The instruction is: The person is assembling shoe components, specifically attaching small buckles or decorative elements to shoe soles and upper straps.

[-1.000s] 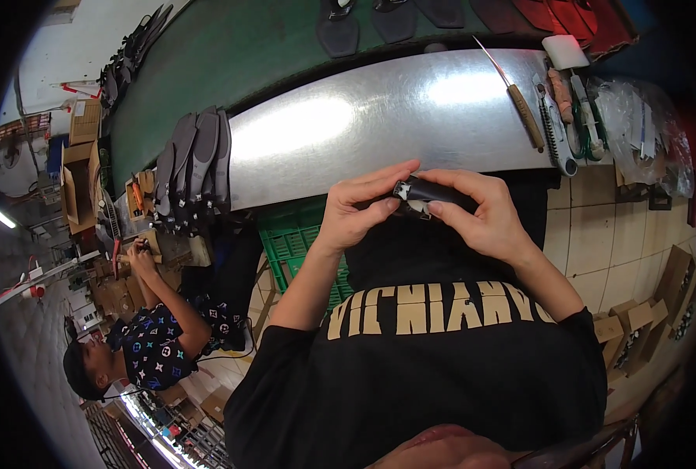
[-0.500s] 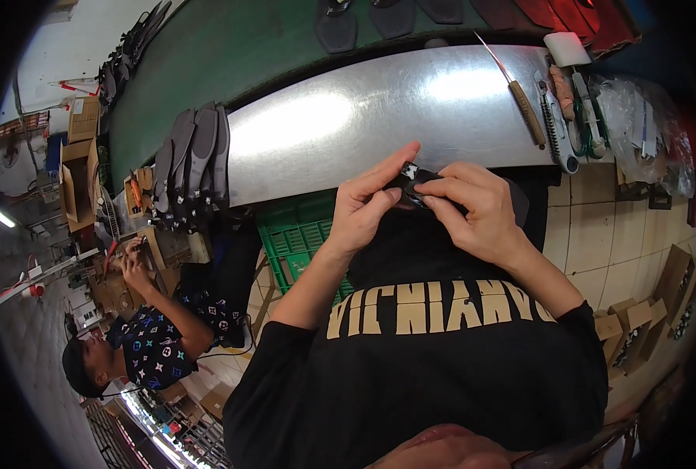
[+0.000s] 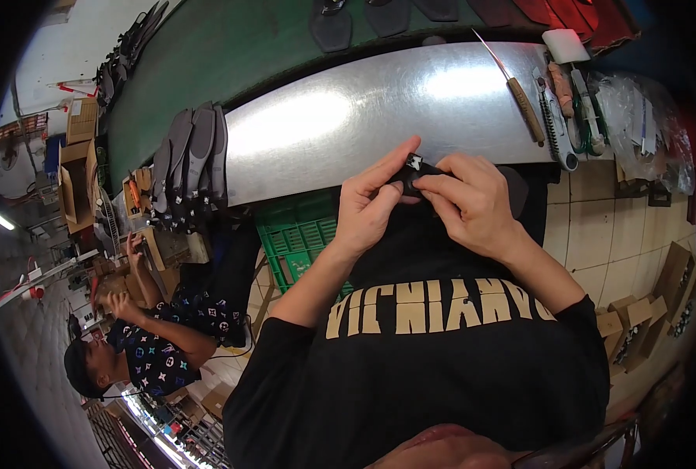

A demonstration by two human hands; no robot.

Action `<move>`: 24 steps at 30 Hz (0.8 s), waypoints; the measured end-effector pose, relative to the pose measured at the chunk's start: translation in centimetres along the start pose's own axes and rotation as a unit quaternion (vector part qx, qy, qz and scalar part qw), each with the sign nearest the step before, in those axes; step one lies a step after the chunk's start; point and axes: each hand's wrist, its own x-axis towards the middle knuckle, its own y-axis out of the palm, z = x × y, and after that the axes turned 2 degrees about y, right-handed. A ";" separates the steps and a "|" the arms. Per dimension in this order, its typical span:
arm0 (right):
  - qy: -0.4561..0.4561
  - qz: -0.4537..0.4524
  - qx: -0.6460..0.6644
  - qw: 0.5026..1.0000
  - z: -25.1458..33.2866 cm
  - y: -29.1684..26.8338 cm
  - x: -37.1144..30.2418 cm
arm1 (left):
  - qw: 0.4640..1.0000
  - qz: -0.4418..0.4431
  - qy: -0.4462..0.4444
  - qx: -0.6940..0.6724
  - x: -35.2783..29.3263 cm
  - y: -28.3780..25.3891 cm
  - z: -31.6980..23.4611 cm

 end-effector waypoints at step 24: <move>0.070 0.056 0.114 0.990 -0.5 0.4 -0.9 | 0.991 -0.004 -0.123 -0.045 1.1 -1.2 -1.3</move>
